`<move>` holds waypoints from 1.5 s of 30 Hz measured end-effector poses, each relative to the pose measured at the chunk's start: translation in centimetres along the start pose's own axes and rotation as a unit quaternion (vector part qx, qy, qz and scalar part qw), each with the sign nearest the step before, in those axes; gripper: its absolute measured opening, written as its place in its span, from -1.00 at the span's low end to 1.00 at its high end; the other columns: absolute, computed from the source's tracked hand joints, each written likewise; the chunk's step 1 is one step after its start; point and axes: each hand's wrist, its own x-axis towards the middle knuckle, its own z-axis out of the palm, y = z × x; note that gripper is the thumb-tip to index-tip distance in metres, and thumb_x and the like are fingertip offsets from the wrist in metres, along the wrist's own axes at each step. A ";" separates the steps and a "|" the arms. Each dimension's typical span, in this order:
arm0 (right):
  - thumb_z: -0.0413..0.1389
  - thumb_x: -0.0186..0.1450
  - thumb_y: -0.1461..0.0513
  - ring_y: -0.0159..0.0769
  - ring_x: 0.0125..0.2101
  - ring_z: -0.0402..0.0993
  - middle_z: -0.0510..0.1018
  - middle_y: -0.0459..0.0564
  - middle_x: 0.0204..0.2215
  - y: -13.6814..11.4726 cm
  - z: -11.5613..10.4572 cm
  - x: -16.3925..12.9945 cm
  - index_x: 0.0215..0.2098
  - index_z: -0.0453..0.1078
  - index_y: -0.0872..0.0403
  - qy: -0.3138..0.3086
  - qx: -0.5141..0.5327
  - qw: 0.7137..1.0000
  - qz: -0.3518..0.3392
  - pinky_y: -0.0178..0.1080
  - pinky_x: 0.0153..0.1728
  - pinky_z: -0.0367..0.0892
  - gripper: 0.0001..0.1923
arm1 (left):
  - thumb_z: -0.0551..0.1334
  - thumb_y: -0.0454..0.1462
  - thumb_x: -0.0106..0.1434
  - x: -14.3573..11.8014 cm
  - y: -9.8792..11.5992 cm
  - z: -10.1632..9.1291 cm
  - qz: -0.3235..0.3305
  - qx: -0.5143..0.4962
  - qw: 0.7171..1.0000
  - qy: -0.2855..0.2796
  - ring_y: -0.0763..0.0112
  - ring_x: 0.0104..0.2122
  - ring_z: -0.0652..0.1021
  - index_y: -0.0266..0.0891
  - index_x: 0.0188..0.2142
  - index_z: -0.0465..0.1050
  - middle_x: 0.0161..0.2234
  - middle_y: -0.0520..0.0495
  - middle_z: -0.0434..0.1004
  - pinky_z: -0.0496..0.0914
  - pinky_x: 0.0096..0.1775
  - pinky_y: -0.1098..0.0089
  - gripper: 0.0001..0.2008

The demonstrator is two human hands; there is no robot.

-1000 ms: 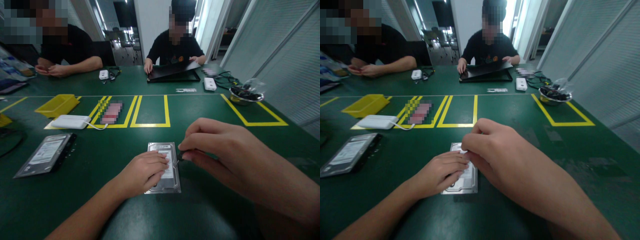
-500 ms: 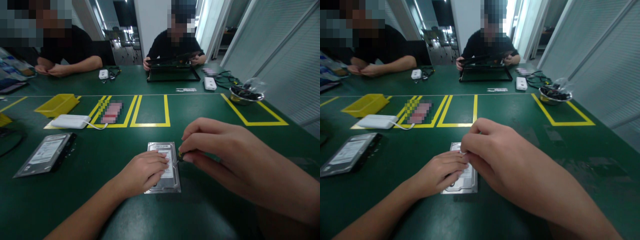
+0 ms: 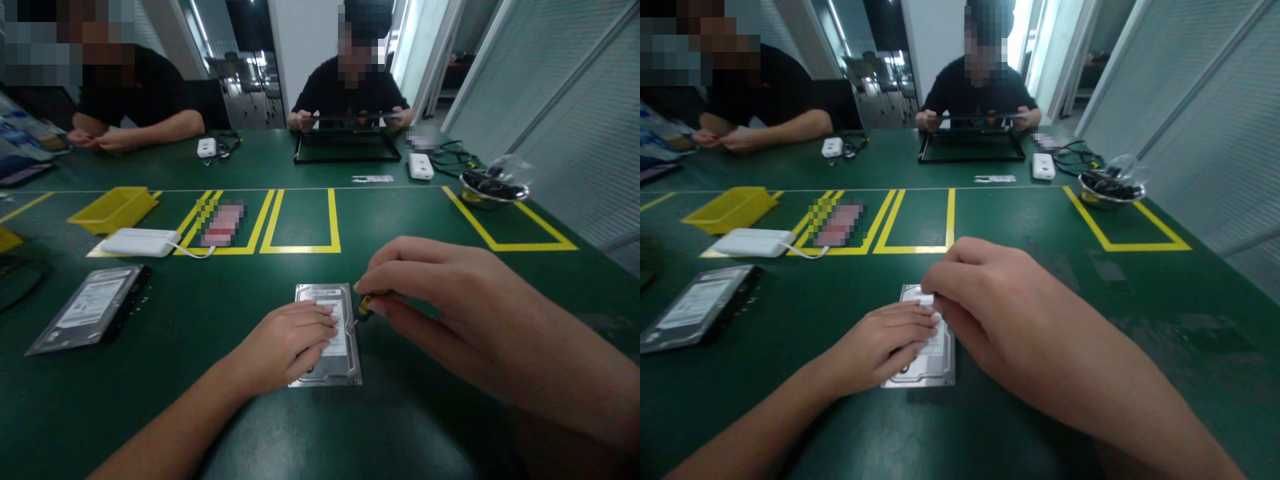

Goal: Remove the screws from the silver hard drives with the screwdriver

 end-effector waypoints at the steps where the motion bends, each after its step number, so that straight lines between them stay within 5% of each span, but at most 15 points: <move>1: 0.01 0.39 0.30 -0.37 -0.33 0.38 0.49 -0.06 -0.25 0.0 0.0 0.0 -0.22 0.47 0.03 -0.002 0.002 1.000 -0.002 -0.27 -0.35 0.20 -0.81 | 0.14 -0.32 0.36 0.0 0.0 0.0 0.001 0.000 1.000 0.001 0.36 0.11 0.51 -0.19 -0.02 0.50 0.04 -0.03 0.57 0.27 0.26 0.23 -0.75; 23: 0.12 0.32 0.29 -0.41 -0.42 0.27 0.41 -0.09 -0.37 0.3 1.8 0.8 -0.30 0.39 0.09 0.072 -0.031 0.997 0.006 -0.31 -0.46 0.09 -0.98 | 0.14 -0.32 0.35 0.2 0.1 -0.1 0.004 -0.005 1.000 0.012 0.32 0.05 0.54 -0.19 -0.04 0.51 0.00 -0.05 0.60 0.31 0.23 0.19 -0.75; 27: 0.18 0.30 0.21 -0.41 -0.45 0.25 0.37 -0.12 -0.43 0.3 2.1 1.0 -0.36 0.35 0.08 0.099 -0.058 0.993 0.017 -0.31 -0.48 0.07 -0.87 | 0.14 -0.32 0.36 0.1 0.2 -0.2 0.000 -0.001 1.000 0.004 0.33 0.05 0.54 -0.20 -0.04 0.51 0.00 -0.04 0.60 0.30 0.23 0.20 -0.76; 39: 0.11 0.35 0.17 -0.39 -0.48 0.24 0.39 -0.08 -0.44 0.0 2.0 1.0 -0.40 0.36 0.07 0.102 -0.113 0.988 0.030 -0.28 -0.49 0.06 -0.82 | 0.15 -0.31 0.36 0.1 0.0 0.0 0.000 -0.002 1.000 0.007 0.36 0.09 0.52 -0.18 -0.04 0.51 0.01 -0.01 0.59 0.28 0.25 0.22 -0.76; 45: 0.09 0.35 0.24 -0.42 -0.44 0.32 0.46 -0.13 -0.41 0.7 0.8 0.3 -0.32 0.42 0.04 0.051 -0.053 0.997 0.013 -0.30 -0.44 0.13 -0.90 | 0.14 -0.31 0.36 -0.1 0.0 -0.1 0.001 -0.005 1.000 -0.001 0.35 0.11 0.50 -0.19 -0.02 0.50 0.04 -0.03 0.58 0.27 0.26 0.22 -0.75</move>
